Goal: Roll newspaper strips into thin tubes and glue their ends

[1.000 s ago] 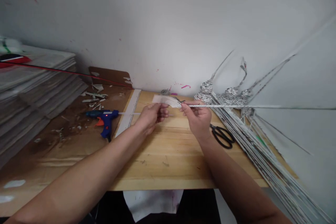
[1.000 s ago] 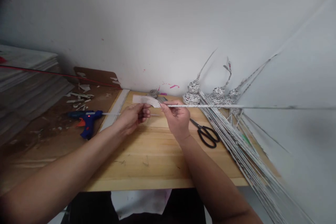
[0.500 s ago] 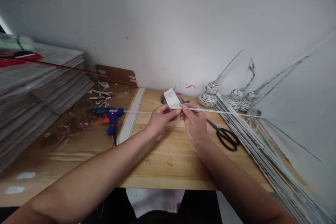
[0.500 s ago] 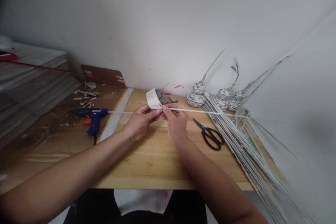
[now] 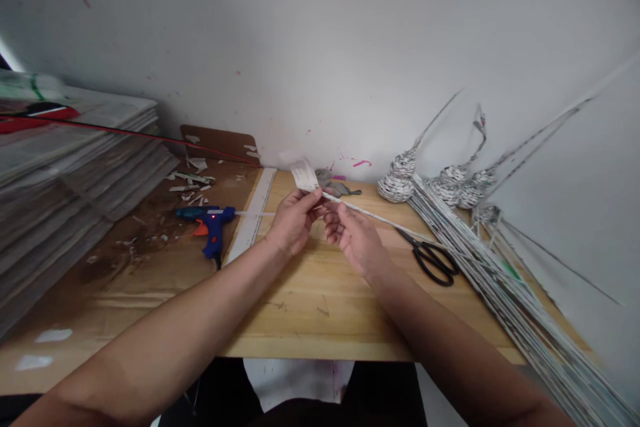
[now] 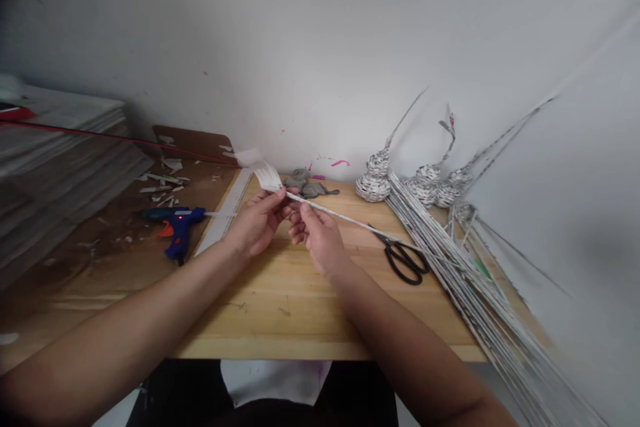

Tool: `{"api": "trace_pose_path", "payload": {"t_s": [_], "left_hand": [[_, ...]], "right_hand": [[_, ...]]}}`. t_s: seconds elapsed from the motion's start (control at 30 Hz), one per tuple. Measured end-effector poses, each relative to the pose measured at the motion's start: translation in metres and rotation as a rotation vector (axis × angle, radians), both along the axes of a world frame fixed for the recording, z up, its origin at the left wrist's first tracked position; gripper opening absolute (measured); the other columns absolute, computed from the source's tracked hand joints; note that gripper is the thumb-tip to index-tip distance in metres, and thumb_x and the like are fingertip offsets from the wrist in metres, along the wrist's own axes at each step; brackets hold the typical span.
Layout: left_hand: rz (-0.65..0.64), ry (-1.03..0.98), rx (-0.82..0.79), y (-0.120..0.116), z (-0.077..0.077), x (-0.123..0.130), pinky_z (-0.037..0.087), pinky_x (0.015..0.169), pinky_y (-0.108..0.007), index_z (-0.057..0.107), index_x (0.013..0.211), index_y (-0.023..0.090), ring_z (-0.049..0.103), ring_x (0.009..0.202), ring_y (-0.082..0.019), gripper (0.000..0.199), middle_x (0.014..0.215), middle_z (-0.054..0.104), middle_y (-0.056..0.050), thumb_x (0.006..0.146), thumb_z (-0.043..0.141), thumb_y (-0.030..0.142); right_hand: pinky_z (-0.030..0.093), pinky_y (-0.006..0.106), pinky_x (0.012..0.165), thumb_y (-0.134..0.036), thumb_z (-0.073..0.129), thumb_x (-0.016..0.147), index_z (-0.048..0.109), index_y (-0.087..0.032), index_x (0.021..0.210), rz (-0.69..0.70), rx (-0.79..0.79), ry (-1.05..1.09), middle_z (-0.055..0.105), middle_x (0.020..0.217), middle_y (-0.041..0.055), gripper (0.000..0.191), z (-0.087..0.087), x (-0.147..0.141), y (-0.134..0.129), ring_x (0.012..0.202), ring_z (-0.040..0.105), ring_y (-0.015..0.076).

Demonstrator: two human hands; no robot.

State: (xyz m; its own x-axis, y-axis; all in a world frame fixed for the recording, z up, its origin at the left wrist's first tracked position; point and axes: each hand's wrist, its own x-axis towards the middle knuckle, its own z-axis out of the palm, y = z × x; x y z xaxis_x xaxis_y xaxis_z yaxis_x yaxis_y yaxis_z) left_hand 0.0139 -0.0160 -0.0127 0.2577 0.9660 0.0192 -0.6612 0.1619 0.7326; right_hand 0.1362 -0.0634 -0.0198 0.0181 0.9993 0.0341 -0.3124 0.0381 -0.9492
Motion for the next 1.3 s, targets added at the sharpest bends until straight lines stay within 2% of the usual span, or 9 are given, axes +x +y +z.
{"api": "trace_pose_path", "payload": {"t_s": [0.1, 0.23, 0.3, 0.37, 0.47, 0.8, 0.9, 1.1, 1.3], "left_hand": [[0.047, -0.027, -0.078, 0.01, 0.002, -0.005, 0.048, 0.053, -0.016, 0.064, 0.085, 0.013, 0.067, 0.072, -0.011, 0.007, 0.091, 0.073, -0.007, 0.08, 0.069, 0.016], [0.094, -0.043, -0.126, 0.017, 0.003, -0.009, 0.054, 0.062, -0.016, 0.064, 0.085, 0.012, 0.07, 0.076, -0.012, 0.002, 0.085, 0.073, -0.006, 0.085, 0.063, 0.012], [0.103, -0.055, -0.142, 0.019, 0.002, -0.01, 0.056, 0.064, -0.016, 0.065, 0.084, 0.012, 0.071, 0.077, -0.012, 0.004, 0.085, 0.073, -0.006, 0.086, 0.061, 0.011], [0.106, -0.068, -0.149, 0.02, 0.002, -0.01, 0.057, 0.066, -0.017, 0.065, 0.084, 0.011, 0.072, 0.078, -0.013, 0.006, 0.084, 0.073, -0.006, 0.087, 0.061, 0.01], [0.103, -0.071, -0.161, 0.022, 0.001, -0.011, 0.058, 0.066, -0.018, 0.066, 0.084, 0.01, 0.072, 0.078, -0.014, 0.008, 0.084, 0.073, -0.007, 0.087, 0.059, 0.009], [0.057, -0.077, -0.18, 0.026, 0.001, -0.014, 0.057, 0.063, -0.015, 0.066, 0.083, 0.011, 0.072, 0.076, -0.013, 0.007, 0.082, 0.072, -0.006, 0.087, 0.061, 0.009], [0.064, -0.089, -0.195, 0.028, -0.001, -0.014, 0.057, 0.063, -0.014, 0.066, 0.082, 0.011, 0.072, 0.075, -0.012, 0.006, 0.08, 0.072, -0.005, 0.086, 0.061, 0.008], [0.041, -0.127, -0.199, 0.033, -0.003, -0.017, 0.057, 0.059, -0.014, 0.065, 0.082, 0.01, 0.072, 0.072, -0.012, 0.008, 0.079, 0.071, -0.006, 0.087, 0.06, 0.009], [-0.066, -0.143, -0.196, 0.03, -0.002, -0.017, 0.058, 0.059, -0.015, 0.065, 0.084, 0.01, 0.072, 0.072, -0.013, 0.005, 0.081, 0.071, -0.007, 0.087, 0.061, 0.01]], "right_hand": [[0.047, 0.027, 0.056, -0.041, 0.063, 0.087, 0.066, -0.021, 0.108, 0.015, 0.237, -0.451, 0.065, 0.081, 0.0023, 0.03, 0.005, 0.004, -0.009, 0.065, 0.058, 0.0134], [0.049, 0.034, 0.08, -0.025, 0.06, 0.09, 0.07, -0.021, 0.101, -0.164, 0.692, -1.017, 0.069, 0.089, 0.0055, 0.015, 0.018, 0.015, -0.014, 0.085, 0.061, 0.0186], [0.045, 0.038, 0.092, -0.025, 0.061, 0.09, 0.068, -0.019, 0.106, -0.251, 0.766, -1.194, 0.07, 0.1, 0.0085, 0.019, 0.021, 0.021, -0.011, 0.099, 0.06, 0.0231], [0.044, 0.04, 0.092, -0.028, 0.062, 0.089, 0.067, -0.016, 0.108, -0.3, 0.719, -1.33, 0.07, 0.104, 0.0104, 0.023, 0.02, 0.027, -0.006, 0.101, 0.06, 0.0256], [0.045, 0.035, 0.08, -0.028, 0.059, 0.091, 0.067, -0.017, 0.099, -0.294, 0.572, -1.401, 0.071, 0.094, 0.0081, 0.016, 0.019, 0.032, -0.003, 0.087, 0.063, 0.023], [0.039, 0.026, 0.063, -0.032, 0.049, 0.096, 0.067, -0.02, 0.091, -0.163, 0.406, -1.292, 0.069, 0.076, 0.0011, 0.022, 0.02, 0.034, -0.006, 0.065, 0.06, 0.0153], [0.039, 0.026, 0.063, -0.035, 0.05, 0.095, 0.067, -0.02, 0.095, -0.146, 0.412, -1.325, 0.069, 0.077, 0.0016, 0.022, 0.019, 0.035, -0.005, 0.066, 0.061, 0.0159], [0.041, 0.029, 0.074, -0.031, 0.045, 0.097, 0.065, -0.017, 0.099, -0.157, 0.438, -1.542, 0.072, 0.094, 0.0082, 0.024, 0.025, 0.027, -0.01, 0.085, 0.065, 0.0209], [0.041, 0.03, 0.071, -0.034, 0.038, 0.099, 0.065, -0.017, 0.099, -0.104, 0.335, -1.538, 0.069, 0.085, 0.008, 0.032, 0.037, 0.022, -0.03, 0.078, 0.063, 0.0203]]}}
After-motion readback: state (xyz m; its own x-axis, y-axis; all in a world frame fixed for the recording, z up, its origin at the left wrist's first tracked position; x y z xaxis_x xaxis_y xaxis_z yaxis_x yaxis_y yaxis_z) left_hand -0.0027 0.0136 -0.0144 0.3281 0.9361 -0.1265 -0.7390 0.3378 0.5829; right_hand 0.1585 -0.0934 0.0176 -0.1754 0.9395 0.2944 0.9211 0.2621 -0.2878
